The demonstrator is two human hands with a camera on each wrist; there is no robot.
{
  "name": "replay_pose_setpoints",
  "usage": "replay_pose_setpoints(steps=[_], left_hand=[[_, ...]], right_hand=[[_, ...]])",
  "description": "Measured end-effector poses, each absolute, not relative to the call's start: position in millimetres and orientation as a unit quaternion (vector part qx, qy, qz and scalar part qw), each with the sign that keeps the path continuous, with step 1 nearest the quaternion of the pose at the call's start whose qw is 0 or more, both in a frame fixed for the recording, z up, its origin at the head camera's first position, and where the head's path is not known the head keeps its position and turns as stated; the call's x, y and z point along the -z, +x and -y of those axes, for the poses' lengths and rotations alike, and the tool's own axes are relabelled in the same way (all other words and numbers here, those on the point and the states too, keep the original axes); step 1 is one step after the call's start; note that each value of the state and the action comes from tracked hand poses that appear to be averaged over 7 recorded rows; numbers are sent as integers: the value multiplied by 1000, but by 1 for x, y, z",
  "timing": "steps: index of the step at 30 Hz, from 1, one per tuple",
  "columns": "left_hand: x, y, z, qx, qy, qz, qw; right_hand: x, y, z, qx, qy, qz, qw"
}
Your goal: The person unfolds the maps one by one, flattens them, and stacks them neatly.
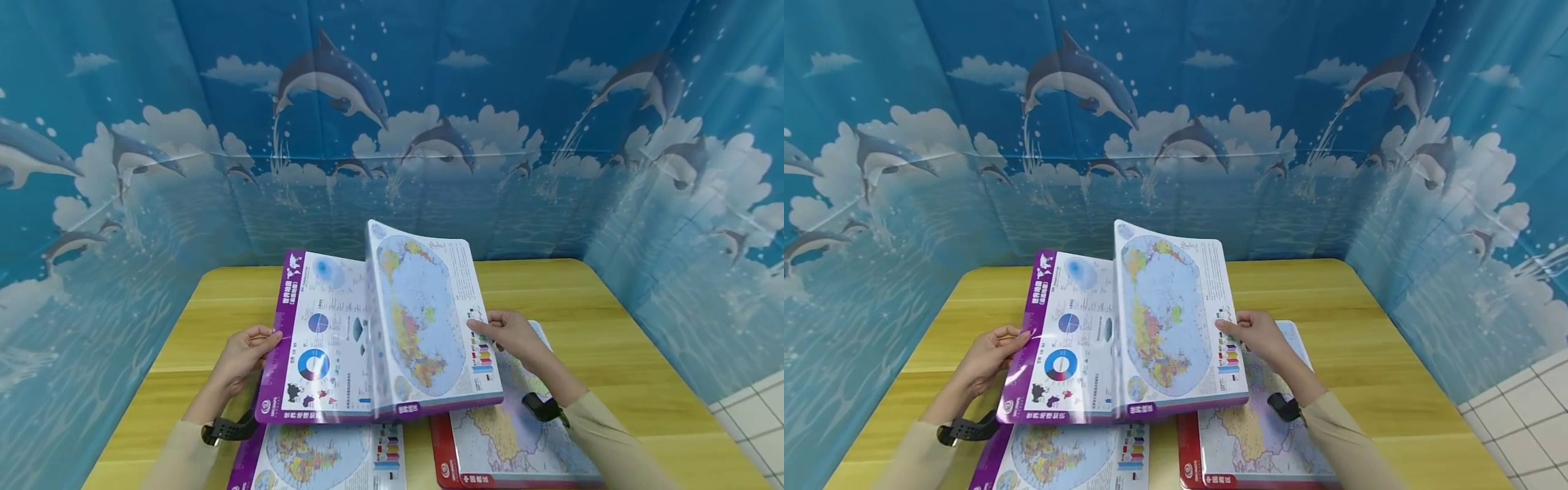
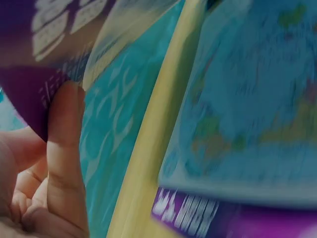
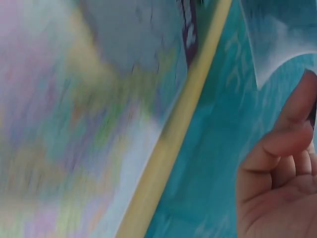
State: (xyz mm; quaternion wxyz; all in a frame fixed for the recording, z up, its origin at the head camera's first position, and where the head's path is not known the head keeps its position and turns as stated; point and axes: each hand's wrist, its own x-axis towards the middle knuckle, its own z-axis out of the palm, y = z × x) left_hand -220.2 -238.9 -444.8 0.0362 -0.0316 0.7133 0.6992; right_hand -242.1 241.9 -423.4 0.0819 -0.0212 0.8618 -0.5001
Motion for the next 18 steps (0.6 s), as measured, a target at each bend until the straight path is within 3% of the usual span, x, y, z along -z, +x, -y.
replay_pose_setpoints(steps=[8, 18], left_hand=[[440, -219, 291, -676, -58, -733, 37], [444, -220, 342, -694, -67, -715, 47]], right_hand=[[412, -233, -313, 509, -9, -859, 62], [405, -223, -378, 503, 68, -861, -20]])
